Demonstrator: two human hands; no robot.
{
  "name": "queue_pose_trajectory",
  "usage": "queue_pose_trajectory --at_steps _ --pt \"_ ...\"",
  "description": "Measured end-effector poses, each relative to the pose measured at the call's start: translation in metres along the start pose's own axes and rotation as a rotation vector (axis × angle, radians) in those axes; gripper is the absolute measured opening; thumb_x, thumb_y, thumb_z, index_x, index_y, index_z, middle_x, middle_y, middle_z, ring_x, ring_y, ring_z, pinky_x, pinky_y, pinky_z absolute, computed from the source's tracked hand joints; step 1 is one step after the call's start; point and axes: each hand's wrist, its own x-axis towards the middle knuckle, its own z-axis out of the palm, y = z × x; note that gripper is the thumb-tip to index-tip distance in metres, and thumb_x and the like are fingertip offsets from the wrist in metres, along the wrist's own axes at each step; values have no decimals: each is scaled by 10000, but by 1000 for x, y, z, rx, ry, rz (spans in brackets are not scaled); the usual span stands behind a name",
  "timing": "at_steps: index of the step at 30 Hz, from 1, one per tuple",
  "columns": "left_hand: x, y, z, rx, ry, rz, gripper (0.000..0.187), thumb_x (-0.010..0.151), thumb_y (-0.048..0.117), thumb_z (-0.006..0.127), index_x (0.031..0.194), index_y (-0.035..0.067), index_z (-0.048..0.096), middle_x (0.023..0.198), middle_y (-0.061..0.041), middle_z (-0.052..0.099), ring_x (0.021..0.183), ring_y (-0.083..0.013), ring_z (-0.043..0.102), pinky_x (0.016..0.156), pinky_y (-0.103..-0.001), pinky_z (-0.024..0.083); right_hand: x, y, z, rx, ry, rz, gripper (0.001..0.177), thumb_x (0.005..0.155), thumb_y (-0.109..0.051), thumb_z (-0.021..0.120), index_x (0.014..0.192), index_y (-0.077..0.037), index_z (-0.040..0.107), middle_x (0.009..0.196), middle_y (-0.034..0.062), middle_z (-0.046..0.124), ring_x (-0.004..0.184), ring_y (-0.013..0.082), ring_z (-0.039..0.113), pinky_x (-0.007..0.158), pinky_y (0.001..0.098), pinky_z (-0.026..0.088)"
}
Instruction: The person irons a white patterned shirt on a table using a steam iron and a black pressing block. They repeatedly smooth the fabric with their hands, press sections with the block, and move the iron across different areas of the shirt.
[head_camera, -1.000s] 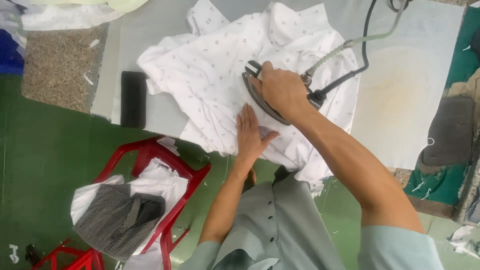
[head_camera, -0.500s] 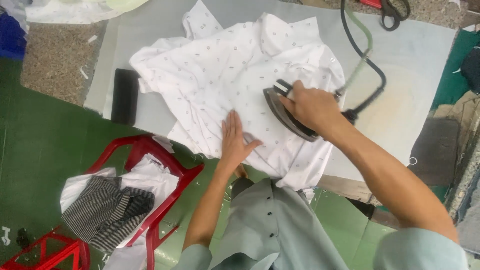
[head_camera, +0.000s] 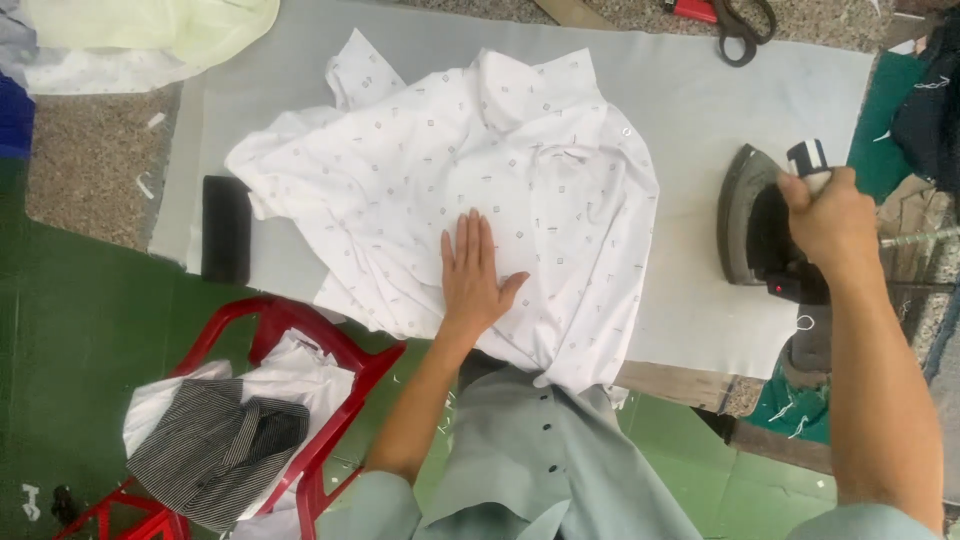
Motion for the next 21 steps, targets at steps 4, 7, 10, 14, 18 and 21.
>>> queue_pose_trajectory --at_steps 4,7,10,14,18,21 --pt "0 -6 9 -28 -24 -3 911 1027 643 336 1615 -23 137 1705 -197 144 1593 -360 133 1298 -575 100 21 5 17 45 113 -43 651 1205 -521 524 1297 121 470 1090 459 602 876 684 576 683 727 461" --pt "-5 -21 3 -133 -51 19 855 1044 555 392 1616 -20 123 1704 -214 124 1595 -369 105 1304 -549 88 1 17 23 105 201 -170 603 1197 -407 534 1442 134 427 1200 407 617 1048 608 554 810 646 440" --pt "-13 -57 -5 -145 -24 -5 825 1059 539 351 1620 -9 96 1705 -229 79 1596 -379 87 1306 -560 53 -48 19 34 -72 171 -367 830 1029 -292 620 1566 158 176 1369 498 389 1122 718 408 874 771 380" --pt "-30 -109 -13 -158 13 -81 767 1075 515 353 1617 7 161 1694 -241 121 1583 -408 87 1288 -591 53 -77 15 55 -561 488 -392 1059 727 -163 971 1599 70 417 1511 363 345 1117 562 514 910 614 472" --pt "-39 -128 -22 -132 -30 -57 672 1071 467 429 1547 -3 367 1663 -254 206 1562 -420 125 1271 -602 63 -74 -17 71 -687 823 -524 837 970 -61 715 1621 -81 189 1556 278 358 1389 422 456 1099 575 564" --pt "-41 -124 -10 -50 -8 46 577 1070 400 496 1516 38 441 1656 -220 262 1554 -395 197 1262 -611 141 -97 -85 95 -224 687 -778 482 1160 -421 422 1285 13 593 1359 301 579 1248 432 540 1012 560 455"
